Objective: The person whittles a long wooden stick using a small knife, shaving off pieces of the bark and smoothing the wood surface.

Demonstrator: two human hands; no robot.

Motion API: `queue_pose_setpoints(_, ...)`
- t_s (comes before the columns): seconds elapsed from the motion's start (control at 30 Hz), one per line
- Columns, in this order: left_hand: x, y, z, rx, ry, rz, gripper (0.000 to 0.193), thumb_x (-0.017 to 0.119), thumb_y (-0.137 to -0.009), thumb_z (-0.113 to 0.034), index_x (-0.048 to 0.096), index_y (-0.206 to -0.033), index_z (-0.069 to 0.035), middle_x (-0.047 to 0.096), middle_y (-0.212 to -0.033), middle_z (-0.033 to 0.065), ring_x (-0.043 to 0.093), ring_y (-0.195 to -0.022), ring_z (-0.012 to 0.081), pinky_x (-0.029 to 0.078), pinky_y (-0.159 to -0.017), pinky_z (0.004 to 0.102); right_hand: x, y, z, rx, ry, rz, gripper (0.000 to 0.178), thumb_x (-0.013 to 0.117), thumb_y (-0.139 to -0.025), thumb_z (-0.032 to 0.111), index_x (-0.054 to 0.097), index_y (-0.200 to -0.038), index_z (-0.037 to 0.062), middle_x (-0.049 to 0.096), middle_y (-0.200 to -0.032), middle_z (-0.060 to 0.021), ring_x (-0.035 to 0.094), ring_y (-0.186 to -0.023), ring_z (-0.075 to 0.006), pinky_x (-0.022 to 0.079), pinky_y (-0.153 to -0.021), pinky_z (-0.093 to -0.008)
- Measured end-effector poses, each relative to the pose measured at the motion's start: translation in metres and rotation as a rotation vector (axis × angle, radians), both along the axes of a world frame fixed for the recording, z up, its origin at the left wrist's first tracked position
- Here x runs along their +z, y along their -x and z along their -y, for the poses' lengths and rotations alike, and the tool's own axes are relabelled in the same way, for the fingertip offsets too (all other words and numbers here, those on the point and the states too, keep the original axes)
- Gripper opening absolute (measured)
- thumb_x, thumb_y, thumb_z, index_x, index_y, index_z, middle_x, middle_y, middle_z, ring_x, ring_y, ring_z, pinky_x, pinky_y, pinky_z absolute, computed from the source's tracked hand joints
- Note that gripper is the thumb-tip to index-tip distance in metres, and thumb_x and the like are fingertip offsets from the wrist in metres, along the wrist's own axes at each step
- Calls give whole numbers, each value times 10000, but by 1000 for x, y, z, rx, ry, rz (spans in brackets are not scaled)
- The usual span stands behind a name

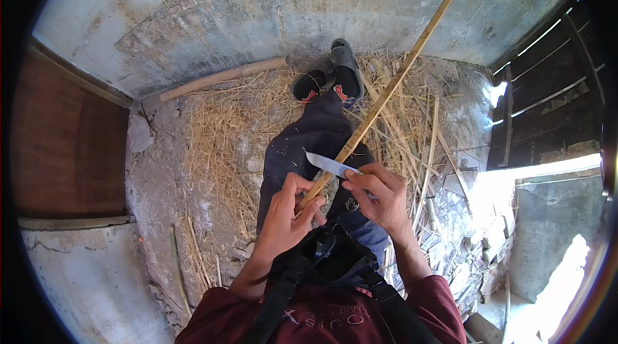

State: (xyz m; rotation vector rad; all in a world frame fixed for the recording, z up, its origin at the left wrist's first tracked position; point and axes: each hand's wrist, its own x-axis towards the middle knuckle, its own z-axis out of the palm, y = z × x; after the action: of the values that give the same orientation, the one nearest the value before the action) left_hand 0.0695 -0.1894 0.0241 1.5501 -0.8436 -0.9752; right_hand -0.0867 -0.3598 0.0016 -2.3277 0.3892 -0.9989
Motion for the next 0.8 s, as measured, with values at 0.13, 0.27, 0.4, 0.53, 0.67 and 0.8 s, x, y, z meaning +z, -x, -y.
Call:
queue_pose_setpoints(0.13,-14,-4,-5,-92,72,8,159,548,-1122,-148,518,-1140,8,631,-795,48,546,-588,93,452,-563,290,-3,1,0,4,-25,39,286,878,-820,116,773,-1087,119,688,-840,-46,653,-573,-204,492,-491,-340)
queue_pose_setpoints(0.27,-15,8,-5,-34,57,130,203,537,-1127,-163,605,-1210,10,577,-711,52,495,-565,114,412,-556,316,5,1,-6,70,-29,3,243,861,-833,86,779,-1060,111,686,-836,-48,657,-577,-206,502,-486,-337)
queue_pose_setpoints(0.4,-1,17,-4,51,-9,318,235,575,-1112,-169,714,-1201,-2,522,-651,22,436,-564,75,353,-524,287,10,1,-7,27,-61,-10,181,843,-852,65,789,-1019,106,672,-812,-57,649,-560,-208,502,-478,-338)
queue_pose_setpoints(0.53,-4,23,-4,145,5,335,221,608,-1093,-154,747,-1166,3,540,-655,-1,403,-559,38,308,-494,268,14,-4,-7,-49,-88,35,125,840,-857,69,785,-962,107,662,-785,-60,643,-543,-201,494,-460,-347)
queue_pose_setpoints(0.67,0,23,-3,178,47,341,212,629,-1079,-150,763,-1136,4,609,-685,3,412,-563,25,307,-493,260,15,1,-12,9,44,11,119,848,-843,70,770,-925,107,674,-787,-54,650,-549,-188,490,-448,-341)
queue_pose_setpoints(0.8,5,24,2,178,52,349,211,637,-1074,-153,767,-1130,3,654,-716,2,425,-567,16,310,-487,254,19,1,4,-87,39,56,145,853,-821,55,772,-930,106,683,-801,-53,658,-559,-189,487,-450,-338)
